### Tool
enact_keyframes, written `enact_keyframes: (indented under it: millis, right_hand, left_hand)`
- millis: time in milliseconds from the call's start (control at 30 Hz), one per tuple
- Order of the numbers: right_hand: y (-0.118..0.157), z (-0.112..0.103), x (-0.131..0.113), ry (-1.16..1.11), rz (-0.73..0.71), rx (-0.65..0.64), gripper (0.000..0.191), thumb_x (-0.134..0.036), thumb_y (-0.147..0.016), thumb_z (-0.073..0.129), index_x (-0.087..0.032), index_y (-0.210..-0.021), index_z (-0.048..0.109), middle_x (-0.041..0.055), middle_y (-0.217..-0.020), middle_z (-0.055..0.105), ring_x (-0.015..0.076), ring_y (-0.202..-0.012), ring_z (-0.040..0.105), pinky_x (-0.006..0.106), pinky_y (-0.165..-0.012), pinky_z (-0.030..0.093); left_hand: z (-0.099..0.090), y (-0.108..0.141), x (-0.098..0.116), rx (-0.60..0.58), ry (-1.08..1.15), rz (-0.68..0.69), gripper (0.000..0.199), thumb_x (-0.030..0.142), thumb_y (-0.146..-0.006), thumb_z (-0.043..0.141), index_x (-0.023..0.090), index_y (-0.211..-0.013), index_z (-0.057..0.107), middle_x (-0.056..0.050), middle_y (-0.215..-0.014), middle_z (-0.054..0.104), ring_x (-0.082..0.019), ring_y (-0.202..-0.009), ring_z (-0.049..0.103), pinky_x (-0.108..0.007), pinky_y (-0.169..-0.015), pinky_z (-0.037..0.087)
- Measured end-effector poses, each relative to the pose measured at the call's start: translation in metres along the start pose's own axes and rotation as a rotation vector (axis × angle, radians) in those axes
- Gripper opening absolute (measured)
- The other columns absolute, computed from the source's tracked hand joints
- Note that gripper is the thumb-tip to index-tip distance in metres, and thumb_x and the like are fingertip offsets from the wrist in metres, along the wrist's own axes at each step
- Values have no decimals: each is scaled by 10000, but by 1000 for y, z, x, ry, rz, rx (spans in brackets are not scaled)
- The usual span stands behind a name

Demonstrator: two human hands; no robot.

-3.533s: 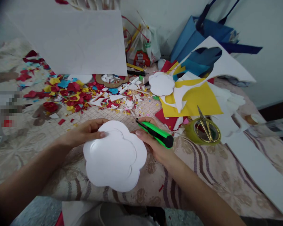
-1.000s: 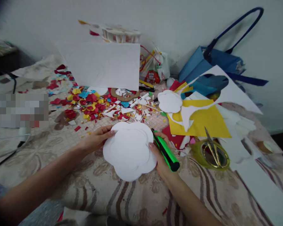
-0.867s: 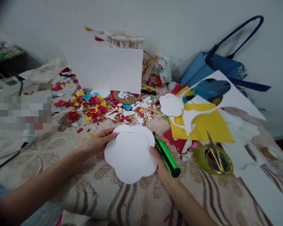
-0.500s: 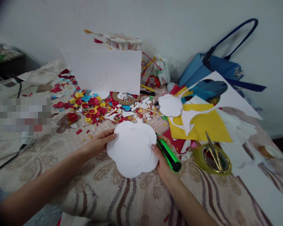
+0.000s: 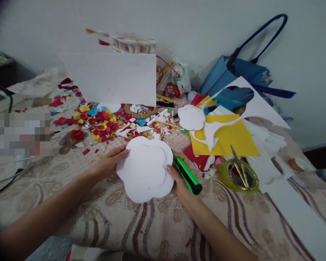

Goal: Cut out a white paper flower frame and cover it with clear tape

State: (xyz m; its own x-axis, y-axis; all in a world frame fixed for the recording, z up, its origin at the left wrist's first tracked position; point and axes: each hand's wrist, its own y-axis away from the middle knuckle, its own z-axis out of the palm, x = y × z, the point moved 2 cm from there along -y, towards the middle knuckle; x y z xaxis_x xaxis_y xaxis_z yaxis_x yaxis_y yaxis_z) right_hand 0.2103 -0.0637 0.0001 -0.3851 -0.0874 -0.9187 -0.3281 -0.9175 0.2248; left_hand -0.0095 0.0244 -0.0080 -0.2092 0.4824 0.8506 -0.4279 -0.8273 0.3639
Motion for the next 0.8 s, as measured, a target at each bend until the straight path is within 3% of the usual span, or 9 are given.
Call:
enact_keyframes:
  millis: [100,267,533,700,800]
  right_hand:
    - [1,0,-3,-15,46,-12,528,-275,-677,763,-349,-1139,519,-44,-888,660,179,-898,602,335,-780,473]
    - [0,-3,-7,-50,60,-17,560,-251,-643,789,-356,-1130,531,-47,-1053,663,168,-975,594,330,-847,463]
    - [2,0,-6,-24,105,-52,550,-248,-619,794,-349,-1104,553,-57,-893,665,161,-840,595,296,-712,470]
    - [3,1,-7,9,15,-38,555,-269,-604,801,-346,-1088,540,-58,-893,652,159,-823,587,301,-723,474]
    - [2,-3,-10,36,33,-60,507,-320,-641,783,-321,-1086,540,-22,-957,647,187,-872,593,326,-743,485]
  left_hand:
    - [-2,-1,0,3,-2,7,468,406,-669,770,160,-1047,644,-15,-753,677,-110,-579,586,-192,-500,470]
    - [-1,0,0,-32,-43,-25,421,396,-698,750,161,-1028,636,-14,-766,663,-110,-586,589,-195,-505,472]
    - [-1,0,0,-37,-80,-25,405,413,-701,739,159,-997,632,4,-707,633,-98,-537,563,-184,-472,441]
    - [-2,2,4,-31,-86,-29,389,404,-710,736,169,-1001,629,4,-717,641,-105,-541,571,-191,-474,436]
    - [-3,5,8,-62,-118,-27,349,403,-724,726,168,-962,628,1,-715,638,-105,-551,571,-191,-486,440]
